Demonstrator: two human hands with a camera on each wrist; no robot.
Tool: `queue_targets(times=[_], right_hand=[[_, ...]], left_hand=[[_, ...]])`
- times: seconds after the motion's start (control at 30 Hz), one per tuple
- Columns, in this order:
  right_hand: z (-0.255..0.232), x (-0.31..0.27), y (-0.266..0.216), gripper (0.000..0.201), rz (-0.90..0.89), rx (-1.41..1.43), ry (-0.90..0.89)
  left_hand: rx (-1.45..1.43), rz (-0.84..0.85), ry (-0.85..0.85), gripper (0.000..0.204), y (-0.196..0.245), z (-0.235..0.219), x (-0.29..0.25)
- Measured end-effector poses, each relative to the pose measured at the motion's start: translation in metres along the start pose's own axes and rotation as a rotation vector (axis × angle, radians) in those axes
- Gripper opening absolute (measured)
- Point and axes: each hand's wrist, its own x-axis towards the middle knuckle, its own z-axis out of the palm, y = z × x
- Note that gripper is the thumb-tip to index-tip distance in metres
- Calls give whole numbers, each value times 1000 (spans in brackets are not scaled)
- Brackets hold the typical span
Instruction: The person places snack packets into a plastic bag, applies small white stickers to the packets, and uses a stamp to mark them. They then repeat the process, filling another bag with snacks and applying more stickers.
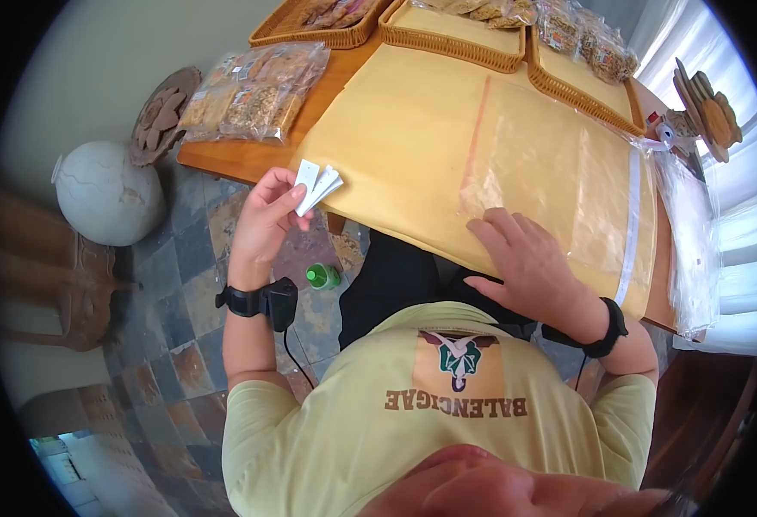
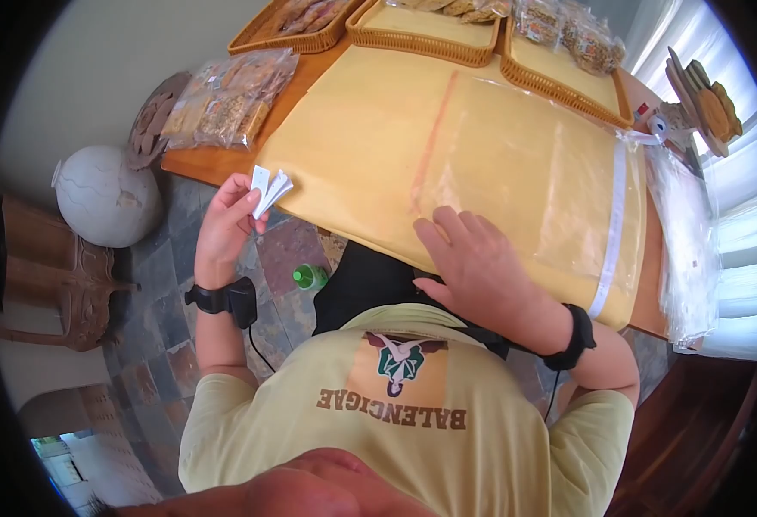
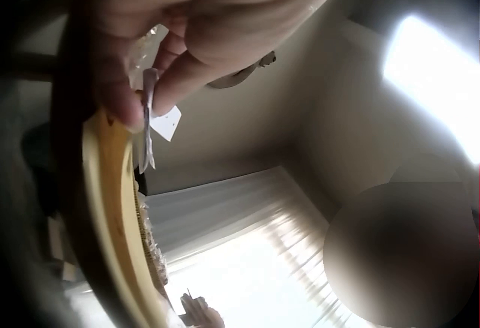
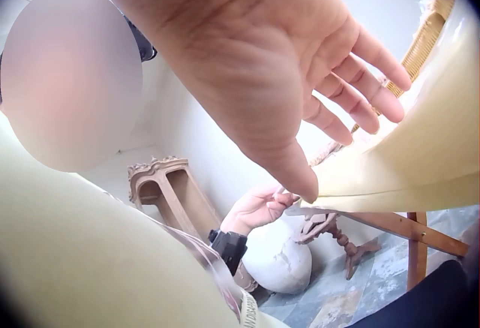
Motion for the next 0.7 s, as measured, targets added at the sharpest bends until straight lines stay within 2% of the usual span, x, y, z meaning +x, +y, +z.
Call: queue_targets(times=[0.1,0.2,0.33,0.4,0.43,0.5,0.57,0.6,0.67,0.7], right_hand=[[3,2,-3,61,25,2,2],[4,5,-5,65,84,-32,1],[2,8,-9,64,158,-144,-33],[2,9,-7,44,188,-155,41],[0,8,-5,44,194,-161,43],[-6,6,5,16,128,-222,155],[-19,6,10,10,144,-197,221],[-27,6,11,5,152,-166,284],[-45,7,14,5,176,-145,314],[-52,7,15,5,189,-116,338]], left_hand=[[-96,50,-18,11,0,13,1],[-125,72,-104,10,1,18,6],[-223,167,-231,12,19,55,13],[-240,198,-280,13,28,68,17],[-213,239,-302,12,31,73,19],[-189,278,-334,12,36,79,20],[183,272,-174,11,41,80,16],[183,272,-188,11,41,79,14],[960,851,-409,12,41,80,10],[954,852,-424,12,39,85,6]])
